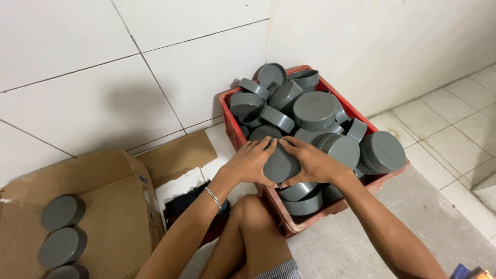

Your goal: The person is sitting on the floor, picking up grey plastic caps from a red crate, wiping them with a cloth, and placing them into a cardboard box.

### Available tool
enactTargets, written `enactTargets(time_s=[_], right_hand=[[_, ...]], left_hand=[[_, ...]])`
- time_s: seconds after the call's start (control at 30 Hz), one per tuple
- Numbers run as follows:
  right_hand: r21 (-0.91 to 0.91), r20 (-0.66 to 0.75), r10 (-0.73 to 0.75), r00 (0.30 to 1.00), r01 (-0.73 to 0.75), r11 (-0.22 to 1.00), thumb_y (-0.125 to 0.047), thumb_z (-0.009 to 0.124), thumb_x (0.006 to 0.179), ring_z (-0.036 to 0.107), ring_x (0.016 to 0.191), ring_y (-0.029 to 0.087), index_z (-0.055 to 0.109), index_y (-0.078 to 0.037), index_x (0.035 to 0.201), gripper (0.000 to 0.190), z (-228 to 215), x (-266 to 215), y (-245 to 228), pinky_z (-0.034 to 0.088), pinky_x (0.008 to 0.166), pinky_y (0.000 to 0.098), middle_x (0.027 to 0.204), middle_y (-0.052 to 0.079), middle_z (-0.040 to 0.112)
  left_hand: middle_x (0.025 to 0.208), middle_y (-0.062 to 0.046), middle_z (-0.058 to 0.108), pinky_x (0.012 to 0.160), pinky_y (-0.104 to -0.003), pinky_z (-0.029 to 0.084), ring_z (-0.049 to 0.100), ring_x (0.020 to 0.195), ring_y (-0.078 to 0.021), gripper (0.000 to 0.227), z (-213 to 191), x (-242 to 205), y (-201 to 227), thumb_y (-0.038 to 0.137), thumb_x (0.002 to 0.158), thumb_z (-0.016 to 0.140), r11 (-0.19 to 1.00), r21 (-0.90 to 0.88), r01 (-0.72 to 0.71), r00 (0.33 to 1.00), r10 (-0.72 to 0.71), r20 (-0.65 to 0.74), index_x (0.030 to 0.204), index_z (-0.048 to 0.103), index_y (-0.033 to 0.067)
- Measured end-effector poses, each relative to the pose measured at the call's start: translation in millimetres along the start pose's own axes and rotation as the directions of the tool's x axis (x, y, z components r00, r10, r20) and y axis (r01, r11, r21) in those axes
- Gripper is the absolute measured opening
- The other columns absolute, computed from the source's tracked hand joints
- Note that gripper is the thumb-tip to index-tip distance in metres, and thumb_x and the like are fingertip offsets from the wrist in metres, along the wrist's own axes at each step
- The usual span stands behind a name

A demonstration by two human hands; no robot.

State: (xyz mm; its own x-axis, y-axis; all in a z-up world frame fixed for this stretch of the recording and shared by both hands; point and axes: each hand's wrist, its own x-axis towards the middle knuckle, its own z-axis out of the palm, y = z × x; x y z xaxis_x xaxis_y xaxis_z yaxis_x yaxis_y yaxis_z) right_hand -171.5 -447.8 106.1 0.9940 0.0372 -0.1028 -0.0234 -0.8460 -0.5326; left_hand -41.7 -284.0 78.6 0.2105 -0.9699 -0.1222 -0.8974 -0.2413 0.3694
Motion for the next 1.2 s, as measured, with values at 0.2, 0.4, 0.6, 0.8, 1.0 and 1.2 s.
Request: enactTargets(time_s=[0.2, 0.4, 0.6, 0.8, 1.0, 1.2], right_hand=[[0.105, -0.004, -0.102, 0.995, 0.102, 0.989, -0.040, 0.096, 0.059, 0.045, 0.134, 0.044, 0.039, 0.005, 0.145, 0.112, 22, 16, -18, 0.042, 0.109, 0.0534, 0.150, 0.029, 0.038], [0.113, 0.056, -0.172, 0.984, 0.165, 0.980, -0.038, 0.095, 0.059, 0.043, 0.135, 0.046, 0.036, 0.002, 0.148, 0.114, 49, 41, -50, 0.042, 0.109, 0.0546, 0.151, 0.029, 0.035], [0.044, 0.180, -0.237, 0.955, 0.233, 0.971, -0.042, 0.092, 0.060, 0.044, 0.135, 0.044, 0.032, -0.002, 0.151, 0.116, 104, 76, -65, 0.043, 0.109, 0.0537, 0.151, 0.027, 0.034], [0.153, 0.328, -0.234, 0.915, 0.193, 0.969, -0.038, 0.092, 0.061, 0.035, 0.141, 0.044, 0.028, -0.006, 0.154, 0.118, 150, 90, -87, 0.035, 0.114, 0.0558, 0.156, 0.027, 0.026], [0.235, 0.363, -0.280, 0.889, 0.204, 0.950, -0.038, 0.092, 0.063, 0.029, 0.145, 0.041, 0.024, -0.010, 0.156, 0.119, 213, 109, -72, 0.031, 0.117, 0.0541, 0.158, 0.025, 0.024], [0.268, 0.360, -0.334, 0.871, 0.246, 0.931, -0.032, 0.091, 0.066, 0.021, 0.148, 0.042, 0.021, -0.012, 0.157, 0.116, 265, 126, -55, 0.016, 0.121, 0.0589, 0.160, 0.022, 0.024]], left_hand=[[0.149, -0.031, 0.040, 0.106, -0.055, 0.038, 0.050, 0.128, -0.0461, 0.119, -3, -37, -11, 0.054, 0.062, 0.081, 0.997, 0.040, 0.070, 0.997, -0.068, -0.038, 0.151, 0.029, -0.0054], [0.151, -0.033, 0.035, 0.108, -0.057, 0.034, 0.045, 0.131, -0.0495, 0.121, 8, -83, -31, 0.056, 0.063, 0.080, 0.980, 0.040, 0.194, 0.981, -0.193, -0.024, 0.152, 0.026, -0.0058], [0.152, -0.032, 0.033, 0.109, -0.059, 0.034, 0.045, 0.131, -0.0503, 0.119, 35, -130, -59, 0.055, 0.062, 0.081, 0.943, 0.033, 0.332, 0.943, -0.332, -0.009, 0.152, 0.028, -0.0034], [0.156, -0.025, 0.031, 0.110, -0.054, 0.036, 0.044, 0.134, -0.0443, 0.121, 93, -166, -86, 0.059, 0.060, 0.075, 0.865, 0.047, 0.500, 0.865, -0.501, 0.026, 0.155, 0.026, 0.0020], [0.155, -0.023, 0.033, 0.108, -0.053, 0.037, 0.045, 0.134, -0.0404, 0.115, 140, -188, -98, 0.057, 0.064, 0.074, 0.789, 0.064, 0.611, 0.790, -0.613, 0.016, 0.155, 0.028, 0.0043], [0.157, -0.028, 0.027, 0.112, -0.058, 0.028, 0.037, 0.139, -0.0443, 0.119, 196, -190, -112, 0.047, 0.063, 0.082, 0.696, 0.015, 0.718, 0.696, -0.718, -0.001, 0.155, 0.024, -0.0002]])
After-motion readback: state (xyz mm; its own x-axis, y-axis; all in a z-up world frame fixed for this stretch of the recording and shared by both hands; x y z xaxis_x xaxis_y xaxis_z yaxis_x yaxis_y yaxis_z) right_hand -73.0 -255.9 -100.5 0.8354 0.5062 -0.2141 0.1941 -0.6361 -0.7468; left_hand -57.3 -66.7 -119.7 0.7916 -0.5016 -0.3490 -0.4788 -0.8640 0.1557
